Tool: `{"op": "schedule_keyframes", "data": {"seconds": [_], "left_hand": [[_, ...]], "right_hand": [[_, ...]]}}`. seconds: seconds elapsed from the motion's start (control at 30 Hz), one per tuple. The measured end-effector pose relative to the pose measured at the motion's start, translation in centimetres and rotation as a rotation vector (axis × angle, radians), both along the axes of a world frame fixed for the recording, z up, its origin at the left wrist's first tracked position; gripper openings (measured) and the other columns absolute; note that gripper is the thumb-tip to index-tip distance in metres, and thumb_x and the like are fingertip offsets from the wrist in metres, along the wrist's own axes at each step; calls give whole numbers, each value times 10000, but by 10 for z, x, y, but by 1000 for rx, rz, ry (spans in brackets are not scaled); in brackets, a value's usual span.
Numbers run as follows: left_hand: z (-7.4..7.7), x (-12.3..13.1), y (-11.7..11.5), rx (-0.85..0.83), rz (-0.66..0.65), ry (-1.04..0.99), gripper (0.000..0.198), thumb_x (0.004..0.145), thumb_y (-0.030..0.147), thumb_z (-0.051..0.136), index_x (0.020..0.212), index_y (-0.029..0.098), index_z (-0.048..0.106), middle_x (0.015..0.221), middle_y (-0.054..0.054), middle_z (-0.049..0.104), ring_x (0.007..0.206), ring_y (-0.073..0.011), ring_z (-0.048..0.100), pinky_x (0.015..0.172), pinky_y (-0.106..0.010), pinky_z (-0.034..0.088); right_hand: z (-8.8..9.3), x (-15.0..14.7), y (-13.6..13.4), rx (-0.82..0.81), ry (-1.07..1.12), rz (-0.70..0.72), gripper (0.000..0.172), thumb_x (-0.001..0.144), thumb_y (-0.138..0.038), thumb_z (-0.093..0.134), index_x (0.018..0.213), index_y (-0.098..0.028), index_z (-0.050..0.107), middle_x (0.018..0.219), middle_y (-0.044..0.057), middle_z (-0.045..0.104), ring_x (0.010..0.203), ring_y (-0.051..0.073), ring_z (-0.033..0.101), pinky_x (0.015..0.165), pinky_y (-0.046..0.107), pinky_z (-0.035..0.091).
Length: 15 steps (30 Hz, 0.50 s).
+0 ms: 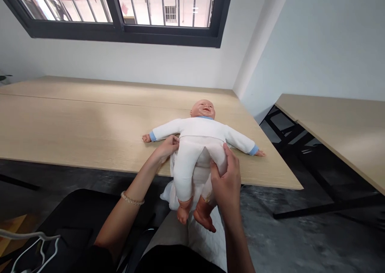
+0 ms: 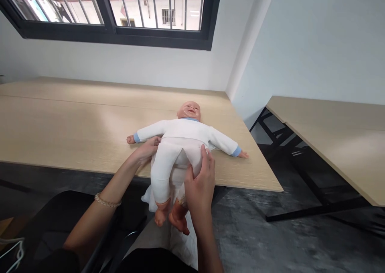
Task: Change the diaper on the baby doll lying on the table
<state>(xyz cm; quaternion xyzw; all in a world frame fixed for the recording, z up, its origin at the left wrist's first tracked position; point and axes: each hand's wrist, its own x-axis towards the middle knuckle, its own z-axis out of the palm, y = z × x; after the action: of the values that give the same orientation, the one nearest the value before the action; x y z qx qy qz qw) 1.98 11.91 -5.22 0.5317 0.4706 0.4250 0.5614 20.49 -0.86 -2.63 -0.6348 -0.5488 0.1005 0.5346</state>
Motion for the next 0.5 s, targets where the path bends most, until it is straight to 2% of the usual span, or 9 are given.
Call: {"op": "schedule_keyframes", "data": {"seconds": [0.1, 0.23, 0.33, 0.5], "left_hand": [[3, -2, 4, -40, 21, -30, 308, 618, 182, 715, 859, 178, 522, 752, 6, 573, 657, -128, 542, 611, -246, 425], [13, -10, 3, -43, 18, -71, 359, 580, 149, 751, 867, 173, 536, 801, 9, 588, 701, -118, 557, 670, -246, 440], [23, -21, -2, -62, -95, -8, 417, 557, 193, 821, 894, 163, 577, 821, -3, 611, 751, -143, 580, 700, -264, 445], [41, -47, -6, -51, -308, 280, 432, 608, 370, 845, 936, 179, 640, 788, -9, 630, 770, -188, 595, 690, -283, 441]], "right_hand": [[-7, 0, 0, -15, 8, 1, 560, 933, -368, 511, 1466, -207, 449, 1432, 139, 498, 1357, 295, 464, 1146, 506, 364], [-18, -1, 2, -69, 16, -18, 586, 924, -385, 508, 1473, -192, 434, 1404, 159, 499, 1338, 313, 476, 1117, 517, 390], [-22, -1, 4, -91, 16, -25, 590, 919, -398, 505, 1468, -195, 434, 1391, 160, 503, 1337, 321, 473, 1107, 525, 396], [-20, -2, 4, -106, 14, -21, 596, 915, -393, 496, 1472, -194, 424, 1403, 158, 490, 1345, 318, 465, 1104, 516, 400]]}}
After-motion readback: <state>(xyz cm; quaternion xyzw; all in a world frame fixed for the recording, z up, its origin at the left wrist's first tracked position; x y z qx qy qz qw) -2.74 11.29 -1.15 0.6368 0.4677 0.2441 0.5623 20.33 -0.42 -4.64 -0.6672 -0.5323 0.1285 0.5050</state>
